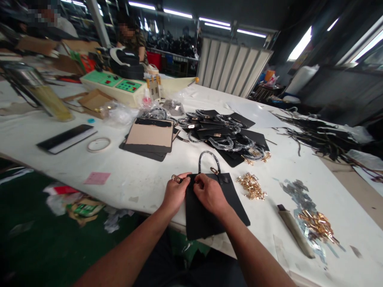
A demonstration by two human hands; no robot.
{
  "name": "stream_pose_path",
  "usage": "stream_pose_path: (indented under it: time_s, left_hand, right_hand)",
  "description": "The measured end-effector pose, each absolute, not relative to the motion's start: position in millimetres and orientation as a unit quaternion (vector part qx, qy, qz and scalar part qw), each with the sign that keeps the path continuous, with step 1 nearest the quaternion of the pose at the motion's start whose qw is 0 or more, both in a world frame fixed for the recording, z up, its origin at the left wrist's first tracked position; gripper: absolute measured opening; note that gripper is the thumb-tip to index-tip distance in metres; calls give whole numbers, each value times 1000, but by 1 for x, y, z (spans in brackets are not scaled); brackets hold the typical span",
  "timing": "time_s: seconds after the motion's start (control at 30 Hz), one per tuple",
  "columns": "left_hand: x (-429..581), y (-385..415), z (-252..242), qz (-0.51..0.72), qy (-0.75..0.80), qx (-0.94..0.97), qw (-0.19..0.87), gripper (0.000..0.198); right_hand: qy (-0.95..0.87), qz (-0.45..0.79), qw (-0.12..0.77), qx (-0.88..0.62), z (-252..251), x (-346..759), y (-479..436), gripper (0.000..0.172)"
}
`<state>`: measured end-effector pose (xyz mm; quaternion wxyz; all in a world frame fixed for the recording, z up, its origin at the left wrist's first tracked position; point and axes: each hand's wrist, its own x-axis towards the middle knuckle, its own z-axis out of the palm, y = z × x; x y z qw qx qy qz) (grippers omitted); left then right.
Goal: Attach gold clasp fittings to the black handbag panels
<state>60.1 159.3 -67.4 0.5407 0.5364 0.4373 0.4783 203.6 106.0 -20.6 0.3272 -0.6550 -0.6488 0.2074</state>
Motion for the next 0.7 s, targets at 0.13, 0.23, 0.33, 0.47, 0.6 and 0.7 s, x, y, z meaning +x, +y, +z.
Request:
stream_pose_path:
  time_s: [0.13,0.23,0.33,0.47,0.6,0.7]
  left_hand:
    - [62,157,-63,484,435,553,520,25]
    - [62,156,-59,490,419,556,524,25]
    - [60,154,-56,490,408,561,527,25]
    - [58,155,-60,477,409,559,541,28]
    - [56,159,-63,463,420,557,547,33]
    - [54,158,-57,455,432,577,522,37]
  right_hand:
    - [-656,225,310,-650,-21,203,109,11]
    - [-658,206,312,-654,-26,202,111,12]
    - [-623,203,351,-669,-31,201,108,24]
    - [-585,233,417,-655,-34,201,102,26]
    - [-570,220,439,-659,-34,197,107,10]
    - [-566,198,452,-660,-29,191,110,11]
